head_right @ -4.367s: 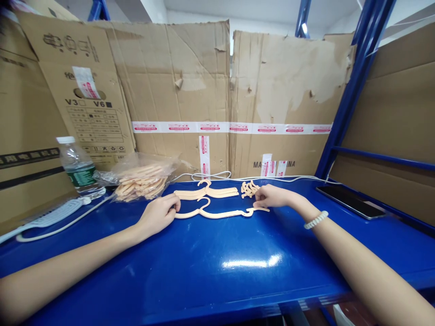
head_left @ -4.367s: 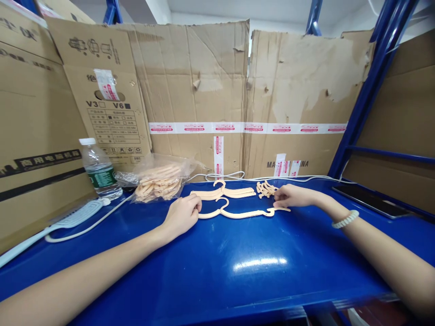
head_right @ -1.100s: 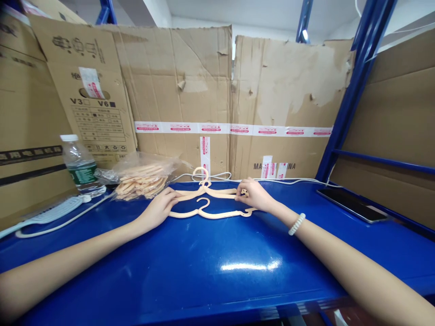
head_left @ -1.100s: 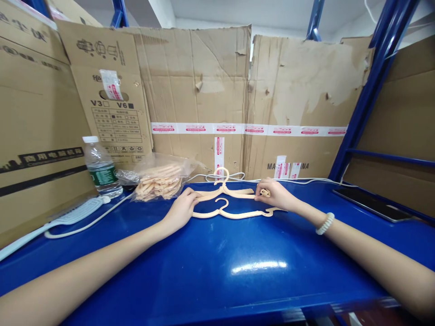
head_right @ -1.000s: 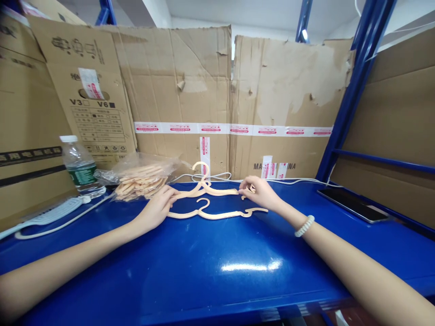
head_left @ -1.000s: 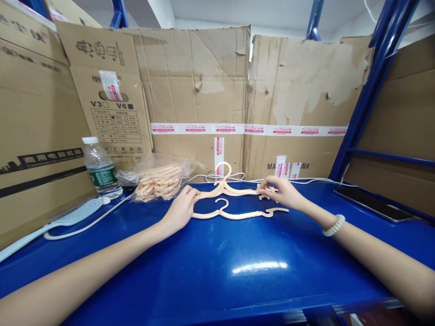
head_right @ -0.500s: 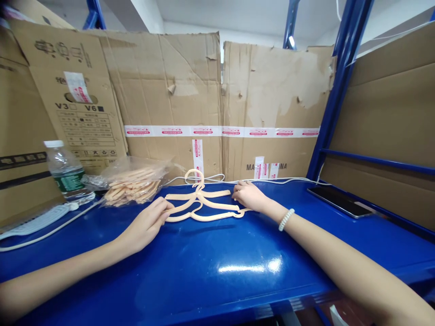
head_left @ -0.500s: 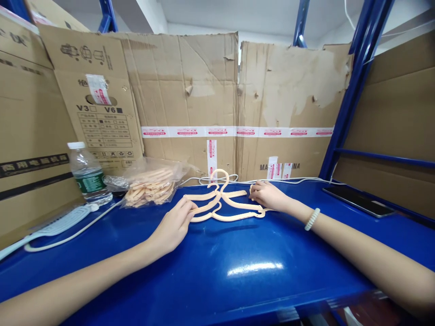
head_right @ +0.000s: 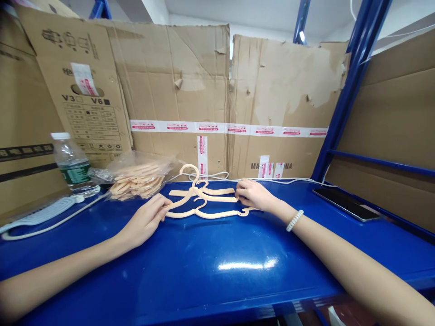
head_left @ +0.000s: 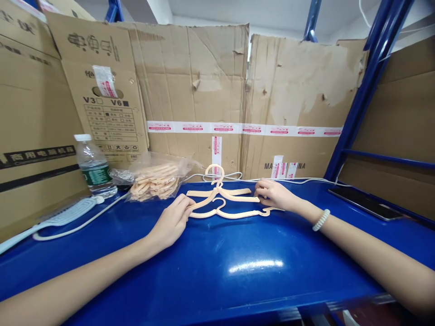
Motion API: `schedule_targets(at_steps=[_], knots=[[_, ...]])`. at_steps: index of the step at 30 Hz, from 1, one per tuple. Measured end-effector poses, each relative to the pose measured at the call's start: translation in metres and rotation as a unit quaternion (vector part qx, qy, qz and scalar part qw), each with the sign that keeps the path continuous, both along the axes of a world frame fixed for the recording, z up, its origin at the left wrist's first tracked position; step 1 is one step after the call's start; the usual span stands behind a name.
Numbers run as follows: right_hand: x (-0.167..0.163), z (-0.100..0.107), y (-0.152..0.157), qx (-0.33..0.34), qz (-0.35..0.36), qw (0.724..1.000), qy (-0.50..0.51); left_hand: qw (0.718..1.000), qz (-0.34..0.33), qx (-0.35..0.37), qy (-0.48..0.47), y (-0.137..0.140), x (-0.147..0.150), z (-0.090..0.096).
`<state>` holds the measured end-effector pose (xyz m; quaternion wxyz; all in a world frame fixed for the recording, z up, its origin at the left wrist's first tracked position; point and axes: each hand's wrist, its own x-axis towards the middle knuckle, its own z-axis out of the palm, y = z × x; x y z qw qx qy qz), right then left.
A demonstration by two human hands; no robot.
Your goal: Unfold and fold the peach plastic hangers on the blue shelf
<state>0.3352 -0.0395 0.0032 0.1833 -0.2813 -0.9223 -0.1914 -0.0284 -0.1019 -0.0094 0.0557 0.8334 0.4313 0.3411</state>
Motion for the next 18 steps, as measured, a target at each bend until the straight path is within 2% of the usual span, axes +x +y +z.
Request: schedule_targets(at_steps=[5,8,10,12,14,16,18], knots=[[-0.002,0.002,-0.003,-0.078,0.043,0.993,0.076,1.0,0.0,0.011,-0.012,0.002,-0.001,-0.002],[-0.007,0.005,-0.009,-0.133,0.02,0.967,0.217,1.0,0.005,0.019,-0.019,0.003,-0.002,-0.002],[-0.01,0.009,-0.015,-0.195,0.012,0.91,0.365,0.999,0.007,0.023,-0.021,0.004,-0.003,-0.003],[-0.012,0.014,-0.021,-0.264,0.03,0.825,0.499,1.0,0.005,0.022,-0.021,0.004,-0.003,-0.003],[-0.014,0.019,-0.027,-0.317,0.057,0.746,0.583,1.0,0.002,0.017,-0.022,0.003,-0.002,-0.003],[-0.016,0.022,-0.031,-0.355,0.072,0.699,0.617,1.0,0.0,0.011,-0.024,0.003,-0.001,-0.002],[-0.018,0.024,-0.034,-0.395,0.078,0.676,0.617,1.0,0.0,0.006,-0.025,0.002,-0.001,-0.001]])
